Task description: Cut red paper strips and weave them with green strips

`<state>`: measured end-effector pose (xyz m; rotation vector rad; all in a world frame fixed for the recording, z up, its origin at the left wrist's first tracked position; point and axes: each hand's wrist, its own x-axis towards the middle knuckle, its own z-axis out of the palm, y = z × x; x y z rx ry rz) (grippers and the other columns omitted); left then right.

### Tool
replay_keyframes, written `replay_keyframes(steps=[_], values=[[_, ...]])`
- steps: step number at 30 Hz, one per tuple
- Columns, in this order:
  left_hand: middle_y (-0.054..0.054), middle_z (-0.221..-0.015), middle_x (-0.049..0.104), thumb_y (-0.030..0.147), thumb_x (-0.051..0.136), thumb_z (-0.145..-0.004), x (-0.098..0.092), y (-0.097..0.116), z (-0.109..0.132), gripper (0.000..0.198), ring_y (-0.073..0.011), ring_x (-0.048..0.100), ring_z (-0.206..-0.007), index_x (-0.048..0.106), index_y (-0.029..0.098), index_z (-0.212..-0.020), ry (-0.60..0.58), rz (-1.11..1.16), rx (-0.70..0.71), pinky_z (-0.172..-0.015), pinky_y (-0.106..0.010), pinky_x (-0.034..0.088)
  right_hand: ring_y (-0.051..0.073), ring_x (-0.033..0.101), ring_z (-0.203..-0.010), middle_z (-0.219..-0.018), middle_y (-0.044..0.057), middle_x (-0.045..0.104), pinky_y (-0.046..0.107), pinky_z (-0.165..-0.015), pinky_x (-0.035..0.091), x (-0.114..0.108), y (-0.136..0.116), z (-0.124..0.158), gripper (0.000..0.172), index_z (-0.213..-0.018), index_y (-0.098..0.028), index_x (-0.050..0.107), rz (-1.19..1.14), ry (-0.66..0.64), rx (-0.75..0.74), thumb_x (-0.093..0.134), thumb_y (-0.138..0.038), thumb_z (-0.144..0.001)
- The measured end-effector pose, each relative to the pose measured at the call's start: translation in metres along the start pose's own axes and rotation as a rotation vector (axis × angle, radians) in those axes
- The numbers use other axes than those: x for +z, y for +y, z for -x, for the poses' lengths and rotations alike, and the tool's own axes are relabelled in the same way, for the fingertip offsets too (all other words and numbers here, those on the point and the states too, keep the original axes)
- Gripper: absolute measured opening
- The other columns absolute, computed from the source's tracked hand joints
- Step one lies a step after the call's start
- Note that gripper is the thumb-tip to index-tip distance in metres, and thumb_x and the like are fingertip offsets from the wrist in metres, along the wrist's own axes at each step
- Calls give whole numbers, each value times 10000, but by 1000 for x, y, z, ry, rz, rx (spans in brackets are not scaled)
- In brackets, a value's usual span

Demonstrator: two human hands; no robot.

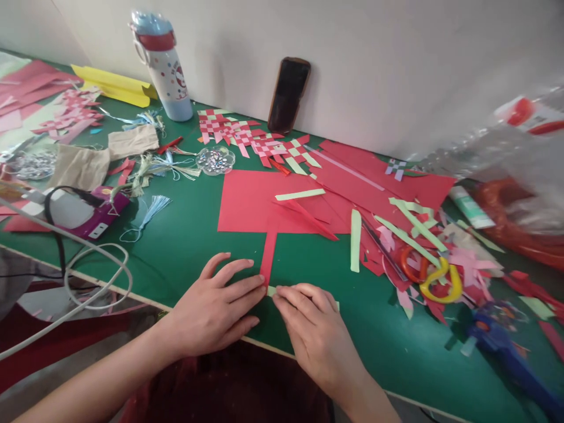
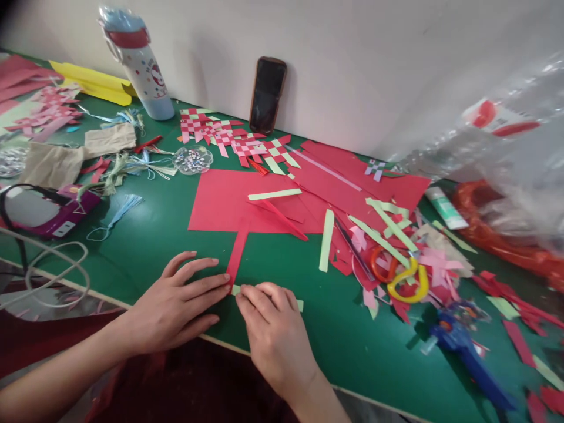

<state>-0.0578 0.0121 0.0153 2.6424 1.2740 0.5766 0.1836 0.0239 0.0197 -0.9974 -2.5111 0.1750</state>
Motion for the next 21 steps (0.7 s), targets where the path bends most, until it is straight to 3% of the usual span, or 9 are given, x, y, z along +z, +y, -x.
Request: replay_keyframes(steps=[8,13,17,21], values=[[21,-1318,664,393,599,-948,6,0,1,382,-249,477,-1306,609,259,-1305,59,14,16,-1216,-456,108,195,613,-1011,-1151,44,743,357,-866,474,-24,17,31,308,-1155,-218,709,71,8,52,478,-140,-967],[17,-1296,678,432,587,-952,5,0,1,377,-246,479,-1304,617,265,-1289,69,-18,24,-1224,-462,69,175,639,-971,-1072,25,756,333,-831,500,-47,33,37,234,-1080,-231,708,105,-64,53,511,-189,-962],[-6,-1296,678,557,564,-937,2,0,1,483,-257,483,-1284,607,244,-1303,64,-84,64,-1227,-476,-31,201,645,-1008,-1062,52,747,367,-890,518,-63,54,11,212,-1118,-209,684,158,11,40,536,-221,-967],[-34,-1329,652,656,476,-935,3,-1,4,588,-269,466,-1299,575,243,-1343,28,-158,94,-1214,-529,-57,212,654,-1042,-1114,70,734,407,-964,495,-60,77,-43,255,-1156,-198,670,182,25,51,484,-215,-983]])
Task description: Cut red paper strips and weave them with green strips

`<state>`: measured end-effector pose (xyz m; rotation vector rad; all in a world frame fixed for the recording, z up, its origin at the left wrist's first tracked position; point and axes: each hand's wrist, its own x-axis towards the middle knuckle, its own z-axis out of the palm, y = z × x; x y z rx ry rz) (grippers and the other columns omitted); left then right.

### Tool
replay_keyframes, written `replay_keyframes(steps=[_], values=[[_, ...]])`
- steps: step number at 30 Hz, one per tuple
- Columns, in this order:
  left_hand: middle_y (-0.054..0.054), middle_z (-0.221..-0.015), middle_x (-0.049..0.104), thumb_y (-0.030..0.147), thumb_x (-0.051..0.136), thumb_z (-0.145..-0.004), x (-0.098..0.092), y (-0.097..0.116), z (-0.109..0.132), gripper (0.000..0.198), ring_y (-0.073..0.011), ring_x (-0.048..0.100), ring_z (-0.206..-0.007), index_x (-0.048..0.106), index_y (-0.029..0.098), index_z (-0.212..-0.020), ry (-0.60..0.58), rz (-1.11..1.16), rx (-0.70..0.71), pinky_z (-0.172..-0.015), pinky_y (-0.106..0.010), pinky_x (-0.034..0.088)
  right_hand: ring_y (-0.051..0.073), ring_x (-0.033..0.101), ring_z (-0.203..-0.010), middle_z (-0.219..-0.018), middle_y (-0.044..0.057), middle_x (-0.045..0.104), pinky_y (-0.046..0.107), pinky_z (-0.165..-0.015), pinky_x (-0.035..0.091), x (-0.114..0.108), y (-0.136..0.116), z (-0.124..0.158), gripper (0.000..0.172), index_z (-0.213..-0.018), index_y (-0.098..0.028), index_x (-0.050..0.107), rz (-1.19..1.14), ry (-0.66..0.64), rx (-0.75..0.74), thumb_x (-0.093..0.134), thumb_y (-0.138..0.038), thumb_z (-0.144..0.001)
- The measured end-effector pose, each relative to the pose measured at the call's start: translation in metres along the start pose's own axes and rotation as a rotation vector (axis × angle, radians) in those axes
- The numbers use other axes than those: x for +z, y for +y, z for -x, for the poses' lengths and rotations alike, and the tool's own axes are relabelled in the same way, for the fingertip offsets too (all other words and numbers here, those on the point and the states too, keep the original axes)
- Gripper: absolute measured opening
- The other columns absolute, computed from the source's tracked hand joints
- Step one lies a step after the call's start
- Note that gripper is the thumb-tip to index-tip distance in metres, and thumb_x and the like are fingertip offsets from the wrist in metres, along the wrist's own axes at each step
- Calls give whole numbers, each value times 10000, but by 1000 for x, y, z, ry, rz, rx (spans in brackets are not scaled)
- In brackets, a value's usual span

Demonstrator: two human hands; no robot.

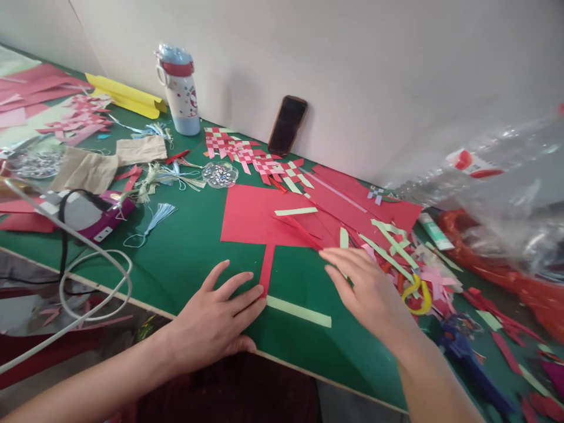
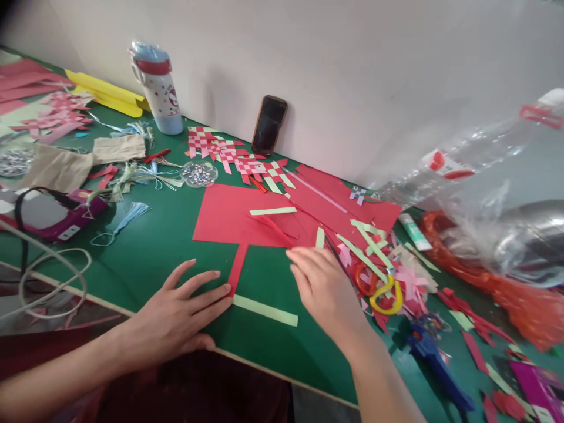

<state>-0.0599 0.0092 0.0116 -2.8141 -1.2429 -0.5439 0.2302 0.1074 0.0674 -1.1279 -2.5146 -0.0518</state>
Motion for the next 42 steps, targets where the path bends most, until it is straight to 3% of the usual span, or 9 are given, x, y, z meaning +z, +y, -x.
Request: replay_keyframes(steps=[2,6,9,14,21,24,29,36,42], values=[[-36,-1356,632,662,428,-952,1,0,2,594,-263,463,-1306,555,254,-1364,-24,-15,-1,-1211,-535,-52,230,650,-1058,-1130,83,731,436,-1002,467,10,8,-29,279,-1138,-185,674,35,-57,46,447,-216,-979],[-29,-1401,592,648,358,-981,1,-2,4,584,-264,428,-1345,527,263,-1386,-39,-3,-7,-1208,-535,-52,265,654,-975,-1030,92,740,416,-850,502,25,19,-66,225,-1025,-201,688,88,-203,129,497,-216,-907],[-31,-1416,568,631,372,-985,0,-3,2,568,-274,378,-1386,527,250,-1376,-36,15,-1,-1210,-538,-47,240,655,-883,-935,59,726,370,-768,493,26,23,-67,146,-910,-227,665,89,-251,139,524,-225,-871],[-59,-1354,565,608,484,-952,-3,-3,0,535,-302,376,-1378,549,233,-1328,-30,36,-23,-1208,-555,22,241,654,-911,-968,55,710,396,-838,492,25,29,-50,112,-882,-227,658,95,-315,158,565,-212,-821],[-73,-1310,552,603,530,-930,-4,-3,1,534,-316,371,-1366,541,239,-1321,-26,60,-36,-1199,-568,56,283,613,-1034,-1072,112,682,440,-918,487,35,39,-71,264,-1105,-208,653,137,-191,200,483,-265,-912],[-73,-1317,544,595,537,-928,-4,-2,1,513,-318,379,-1358,548,252,-1309,-23,61,-50,-1193,-574,74,298,573,-1124,-1175,143,642,454,-983,460,48,46,-91,388,-1246,-182,606,153,-162,185,477,-180,-881],[-75,-1333,535,595,535,-927,-3,-2,1,504,-326,383,-1361,550,265,-1308,-24,73,-63,-1184,-583,126,298,581,-1084,-1130,135,637,448,-946,477,69,56,-105,470,-1252,-194,615,159,-173,179,506,-107,-803],[-70,-1320,548,580,518,-941,-2,-3,0,498,-331,374,-1363,545,256,-1317,-32,95,-64,-1172,-584,153,255,624,-935,-936,86,671,399,-844,493,45,52,-90,218,-945,-219,655,92,-221,216,458,-180,-862],[-66,-1319,553,580,506,-948,-2,-3,1,497,-330,357,-1368,537,257,-1325,-45,106,-65,-1170,-582,123,243,649,-975,-1015,60,711,369,-832,499,27,33,-62,174,-928,-242,687,-10,-352,206,564,-340,-854]])
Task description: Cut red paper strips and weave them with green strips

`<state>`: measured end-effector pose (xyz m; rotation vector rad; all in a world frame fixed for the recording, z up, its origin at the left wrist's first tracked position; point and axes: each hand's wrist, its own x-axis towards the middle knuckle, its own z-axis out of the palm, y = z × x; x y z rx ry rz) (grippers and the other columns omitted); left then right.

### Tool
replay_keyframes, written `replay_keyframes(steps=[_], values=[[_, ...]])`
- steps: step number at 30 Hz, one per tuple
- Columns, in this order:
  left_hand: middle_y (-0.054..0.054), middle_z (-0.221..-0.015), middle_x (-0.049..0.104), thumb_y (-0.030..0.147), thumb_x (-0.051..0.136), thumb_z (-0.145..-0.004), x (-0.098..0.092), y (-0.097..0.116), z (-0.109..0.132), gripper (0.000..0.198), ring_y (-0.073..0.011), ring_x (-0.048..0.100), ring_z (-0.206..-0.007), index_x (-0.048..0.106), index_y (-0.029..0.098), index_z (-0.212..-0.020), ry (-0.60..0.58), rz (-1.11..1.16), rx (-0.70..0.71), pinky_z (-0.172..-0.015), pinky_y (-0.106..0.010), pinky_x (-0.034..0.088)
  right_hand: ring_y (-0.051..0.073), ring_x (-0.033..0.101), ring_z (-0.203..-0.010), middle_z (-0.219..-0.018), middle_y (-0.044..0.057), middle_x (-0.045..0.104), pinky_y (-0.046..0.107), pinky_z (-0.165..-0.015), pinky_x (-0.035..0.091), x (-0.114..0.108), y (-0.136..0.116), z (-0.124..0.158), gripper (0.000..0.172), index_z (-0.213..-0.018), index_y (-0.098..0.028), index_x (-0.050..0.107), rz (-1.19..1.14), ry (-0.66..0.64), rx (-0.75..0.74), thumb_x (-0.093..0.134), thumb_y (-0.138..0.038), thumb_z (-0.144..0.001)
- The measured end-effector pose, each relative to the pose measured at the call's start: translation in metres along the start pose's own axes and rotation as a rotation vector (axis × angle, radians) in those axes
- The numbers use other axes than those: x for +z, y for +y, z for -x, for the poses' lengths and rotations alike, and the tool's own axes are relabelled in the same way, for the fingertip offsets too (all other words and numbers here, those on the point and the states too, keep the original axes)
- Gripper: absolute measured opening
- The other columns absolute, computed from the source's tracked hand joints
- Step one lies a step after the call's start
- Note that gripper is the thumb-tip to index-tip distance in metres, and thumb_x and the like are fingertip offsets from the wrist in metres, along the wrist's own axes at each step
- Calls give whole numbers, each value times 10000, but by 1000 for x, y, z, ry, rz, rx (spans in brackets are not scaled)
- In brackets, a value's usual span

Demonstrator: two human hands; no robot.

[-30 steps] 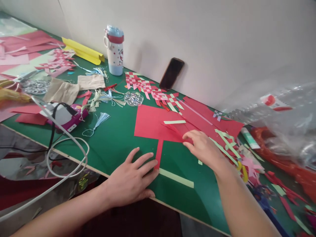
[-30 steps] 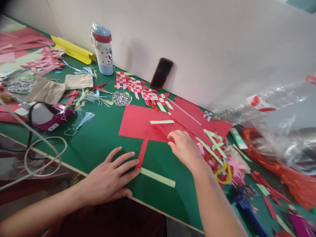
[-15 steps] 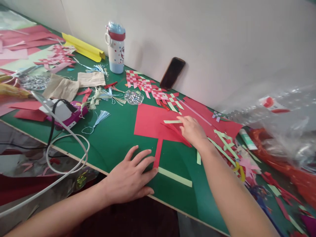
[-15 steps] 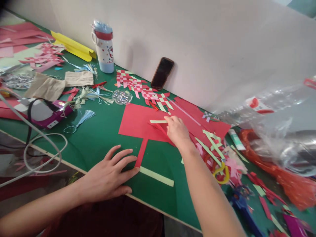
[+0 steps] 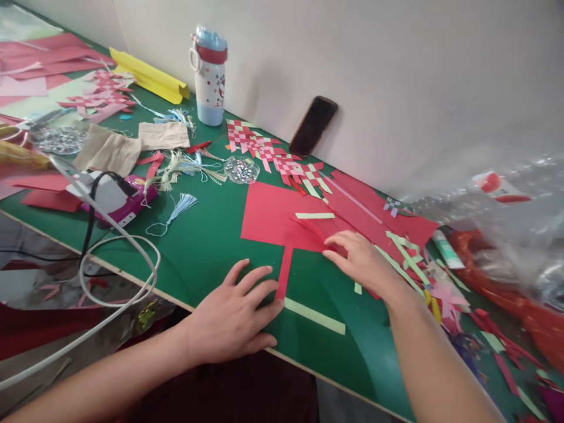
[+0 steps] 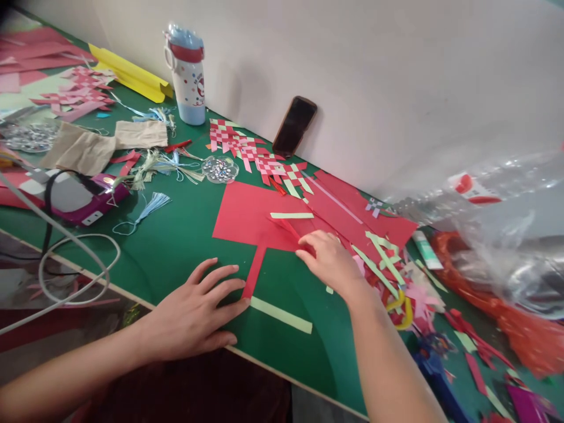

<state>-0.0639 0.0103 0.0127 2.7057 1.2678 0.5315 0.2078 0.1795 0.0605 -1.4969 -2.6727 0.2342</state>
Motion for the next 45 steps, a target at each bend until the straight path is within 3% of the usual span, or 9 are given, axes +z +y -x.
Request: replay_keyframes(steps=[9,17,23,28,31,36,38,41,45], values=[[-56,-1299,566,576,497,-955,-1,1,0,488,-328,379,-1359,539,263,-1327,-4,5,-6,-1166,-580,157,173,591,-559,-609,-2,649,299,-556,464,-7,-22,36,348,-888,-215,723,-421,62,351,588,-534,-845],[-50,-1296,579,572,503,-955,-1,2,-1,486,-318,377,-1359,540,270,-1333,-13,21,-16,-1182,-555,118,192,654,-707,-816,71,726,372,-706,567,18,-54,84,589,-1306,-179,620,-1003,-52,446,620,-563,-859],[-38,-1290,593,578,498,-957,0,2,-1,496,-305,381,-1359,536,275,-1348,-16,21,-16,-1185,-546,120,192,667,-730,-848,70,721,380,-728,593,23,-78,98,656,-1428,-178,508,-932,-84,421,551,-560,-897],[-48,-1282,599,583,509,-950,0,2,0,487,-305,403,-1344,564,269,-1318,1,12,-15,-1178,-546,152,222,691,-788,-888,77,730,374,-715,595,15,-61,100,690,-1462,-210,461,-786,213,468,600,-539,-871],[-40,-1290,601,583,498,-956,-1,2,0,483,-305,400,-1348,563,266,-1314,-3,16,-13,-1179,-538,144,220,687,-757,-872,65,731,374,-698,586,8,-48,89,708,-1483,-231,430,-741,315,464,618,-518,-865],[-27,-1308,601,585,486,-961,-1,2,0,492,-305,401,-1343,561,254,-1317,-5,1,1,-1187,-522,102,217,702,-820,-979,92,740,367,-702,574,6,-26,48,699,-1514,-216,370,-729,248,308,573,-471,-895],[-30,-1317,600,585,482,-963,0,2,0,498,-304,407,-1337,563,247,-1319,2,-7,5,-1191,-519,92,204,709,-830,-1164,103,712,362,-711,571,8,-13,31,601,-1469,-259,440,-592,144,258,545,-432,-903],[-32,-1318,607,581,471,-969,0,1,0,506,-301,410,-1338,558,241,-1333,5,-1,16,-1193,-516,92,237,701,-885,-1069,89,735,388,-769,546,11,10,13,366,-1200,-238,651,-193,195,395,507,-384,-896],[-28,-1310,624,571,444,-985,1,0,0,509,-294,405,-1347,544,236,-1355,-9,24,26,-1196,-519,69,308,669,-937,-1023,137,725,422,-774,495,16,34,2,257,-989,-187,665,-34,196,487,578,-351,-811]])
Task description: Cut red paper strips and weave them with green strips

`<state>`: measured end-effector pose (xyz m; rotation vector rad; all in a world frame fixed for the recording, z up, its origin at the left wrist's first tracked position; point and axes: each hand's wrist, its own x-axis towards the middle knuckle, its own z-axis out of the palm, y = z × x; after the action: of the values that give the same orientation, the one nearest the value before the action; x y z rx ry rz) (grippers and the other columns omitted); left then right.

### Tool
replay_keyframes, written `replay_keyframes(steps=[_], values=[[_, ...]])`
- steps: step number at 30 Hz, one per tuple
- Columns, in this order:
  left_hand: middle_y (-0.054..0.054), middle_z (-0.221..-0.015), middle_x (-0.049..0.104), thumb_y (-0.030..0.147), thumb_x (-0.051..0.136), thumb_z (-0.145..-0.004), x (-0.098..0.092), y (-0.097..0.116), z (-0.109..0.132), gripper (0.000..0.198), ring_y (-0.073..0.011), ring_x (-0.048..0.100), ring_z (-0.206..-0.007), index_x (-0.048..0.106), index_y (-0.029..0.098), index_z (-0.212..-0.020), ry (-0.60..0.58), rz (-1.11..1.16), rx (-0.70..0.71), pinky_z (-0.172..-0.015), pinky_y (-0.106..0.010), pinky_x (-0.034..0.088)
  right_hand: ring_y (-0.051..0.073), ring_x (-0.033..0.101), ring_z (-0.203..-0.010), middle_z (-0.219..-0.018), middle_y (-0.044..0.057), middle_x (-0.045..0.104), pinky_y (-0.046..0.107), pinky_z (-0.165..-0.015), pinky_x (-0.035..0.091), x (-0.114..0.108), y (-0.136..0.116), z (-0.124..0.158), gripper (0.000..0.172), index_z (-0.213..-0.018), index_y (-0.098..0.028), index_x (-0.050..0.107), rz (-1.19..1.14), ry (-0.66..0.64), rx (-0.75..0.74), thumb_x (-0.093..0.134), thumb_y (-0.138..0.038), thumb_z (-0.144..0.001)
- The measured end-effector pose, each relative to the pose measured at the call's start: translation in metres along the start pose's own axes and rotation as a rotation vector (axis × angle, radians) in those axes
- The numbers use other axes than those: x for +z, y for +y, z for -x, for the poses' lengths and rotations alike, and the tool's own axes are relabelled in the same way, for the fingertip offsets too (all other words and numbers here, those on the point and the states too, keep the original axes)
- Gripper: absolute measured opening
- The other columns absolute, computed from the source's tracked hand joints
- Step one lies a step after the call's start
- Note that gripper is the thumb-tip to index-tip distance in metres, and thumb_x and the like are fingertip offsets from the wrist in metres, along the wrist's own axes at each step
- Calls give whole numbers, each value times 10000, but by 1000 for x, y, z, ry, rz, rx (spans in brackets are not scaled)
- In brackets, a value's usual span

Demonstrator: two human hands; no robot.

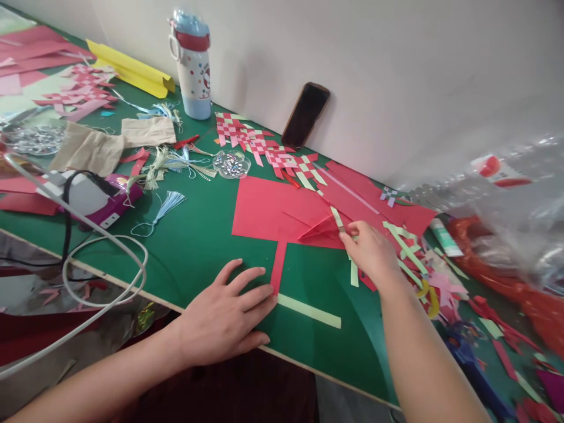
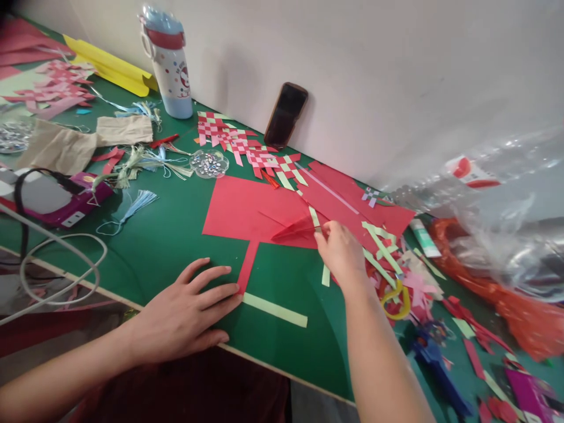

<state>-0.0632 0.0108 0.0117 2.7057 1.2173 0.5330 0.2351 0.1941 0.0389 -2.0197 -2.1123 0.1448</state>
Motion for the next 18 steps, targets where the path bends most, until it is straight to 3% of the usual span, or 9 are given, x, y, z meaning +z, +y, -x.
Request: replay_keyframes(steps=[8,13,18], values=[[-48,-1289,634,581,463,-971,0,0,0,525,-289,429,-1331,545,243,-1364,-1,-22,6,-1182,-523,151,241,676,-756,-816,58,753,302,-580,404,7,9,-10,232,-964,-217,678,9,-55,84,595,-285,-758],[-40,-1287,632,575,475,-968,-1,1,-1,502,-285,439,-1322,538,282,-1371,3,-26,14,-1183,-529,148,205,668,-686,-764,40,749,276,-559,417,3,11,-11,249,-943,-215,714,-79,-35,88,605,-282,-729],[-19,-1277,637,564,480,-971,-2,1,-2,474,-280,449,-1307,557,277,-1340,11,-17,8,-1183,-517,121,206,664,-638,-787,77,744,295,-579,459,-15,27,-4,341,-1031,-157,721,-170,4,119,578,-275,-745]])
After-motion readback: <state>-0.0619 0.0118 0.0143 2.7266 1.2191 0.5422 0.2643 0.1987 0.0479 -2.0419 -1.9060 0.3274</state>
